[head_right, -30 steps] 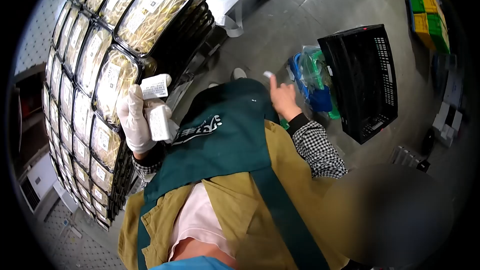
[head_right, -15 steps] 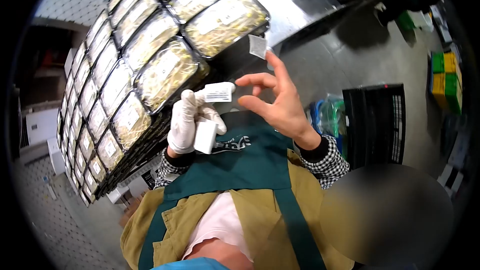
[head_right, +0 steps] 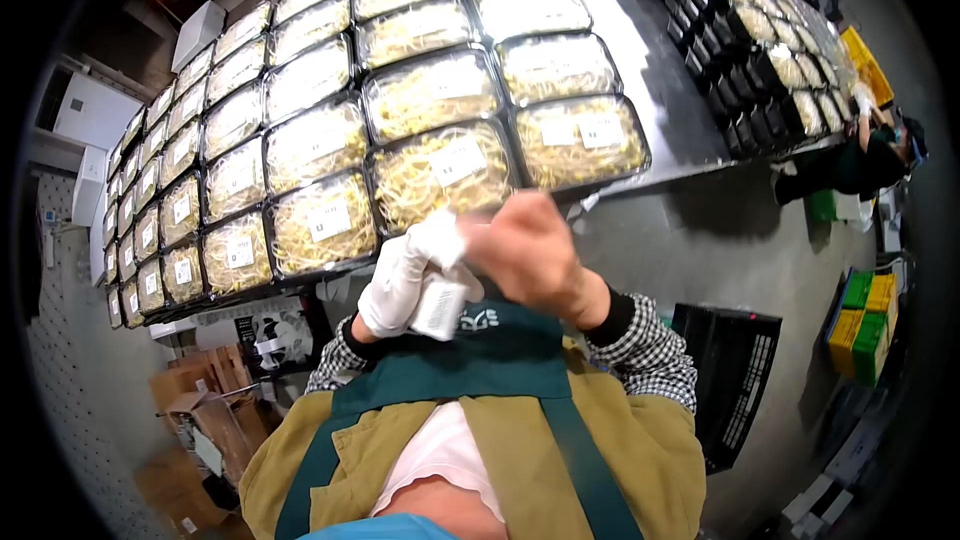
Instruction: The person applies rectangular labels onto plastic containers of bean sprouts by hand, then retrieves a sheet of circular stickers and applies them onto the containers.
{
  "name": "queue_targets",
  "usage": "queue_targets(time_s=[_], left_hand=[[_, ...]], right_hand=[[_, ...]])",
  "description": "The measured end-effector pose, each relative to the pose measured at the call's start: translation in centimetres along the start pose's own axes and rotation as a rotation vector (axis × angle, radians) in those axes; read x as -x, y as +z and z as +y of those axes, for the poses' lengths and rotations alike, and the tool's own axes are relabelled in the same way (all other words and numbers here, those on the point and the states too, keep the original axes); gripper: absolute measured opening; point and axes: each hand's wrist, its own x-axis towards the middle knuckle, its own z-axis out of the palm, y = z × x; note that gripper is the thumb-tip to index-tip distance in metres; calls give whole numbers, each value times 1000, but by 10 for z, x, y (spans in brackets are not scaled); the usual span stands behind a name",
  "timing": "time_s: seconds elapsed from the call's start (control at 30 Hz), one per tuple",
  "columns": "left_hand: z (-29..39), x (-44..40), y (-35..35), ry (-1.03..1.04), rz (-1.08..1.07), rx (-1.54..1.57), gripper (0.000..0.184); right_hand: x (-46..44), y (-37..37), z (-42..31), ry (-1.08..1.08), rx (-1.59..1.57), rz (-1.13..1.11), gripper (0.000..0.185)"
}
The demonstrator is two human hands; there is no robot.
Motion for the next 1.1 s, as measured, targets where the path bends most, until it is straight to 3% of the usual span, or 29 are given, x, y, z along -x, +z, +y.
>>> queue_targets(time_s=[0.1, 0.13, 0.17, 0.2, 0.23, 0.3, 0.37, 0.43, 0.53, 0.63, 0.77, 1.03, 1.1], left_hand=[[13, -6, -14, -111, 8, 252, 45], [22, -8, -16, -119, 54, 326, 47], [29, -10, -18, -126, 101, 400, 48], [34, -9, -17, 105, 169, 98, 54], [34, -7, -31, 92, 59, 179, 62], [51, -6, -26, 109, 37, 149, 68], [34, -9, -24, 126, 72, 164, 72], [29, -13, -25, 100, 14, 291, 62], [18, -15, -27, 105, 59, 283, 61], [26, -19, -18, 44, 239, 348, 63], [23, -29, -13, 55, 384, 225, 58], [23, -43, -4, 55, 467, 200, 55], [26, -45, 0, 25, 507, 188, 53]], right_hand=[[-13, 1, 1, -127, -116, -134, 41], [-16, 2, 2, -24, -284, -57, 33], [-26, -6, 9, 70, -368, 17, 37], [-44, -21, 23, 182, -371, 112, 42], [-64, -34, 43, 311, -343, 214, 47], [-108, -54, 115, 492, -319, 245, 57], [-139, -62, 226, 584, -382, 24, 66], [-159, -50, 321, 645, -236, -184, 69], [-181, -20, 383, 638, 21, -377, 68], [-191, 9, 420, 623, -141, -446, 65], [-198, 33, 440, 538, -41, -499, 62], [-175, 50, 454, 272, 196, -353, 63], [-174, 49, 459, 296, 163, -294, 52]])
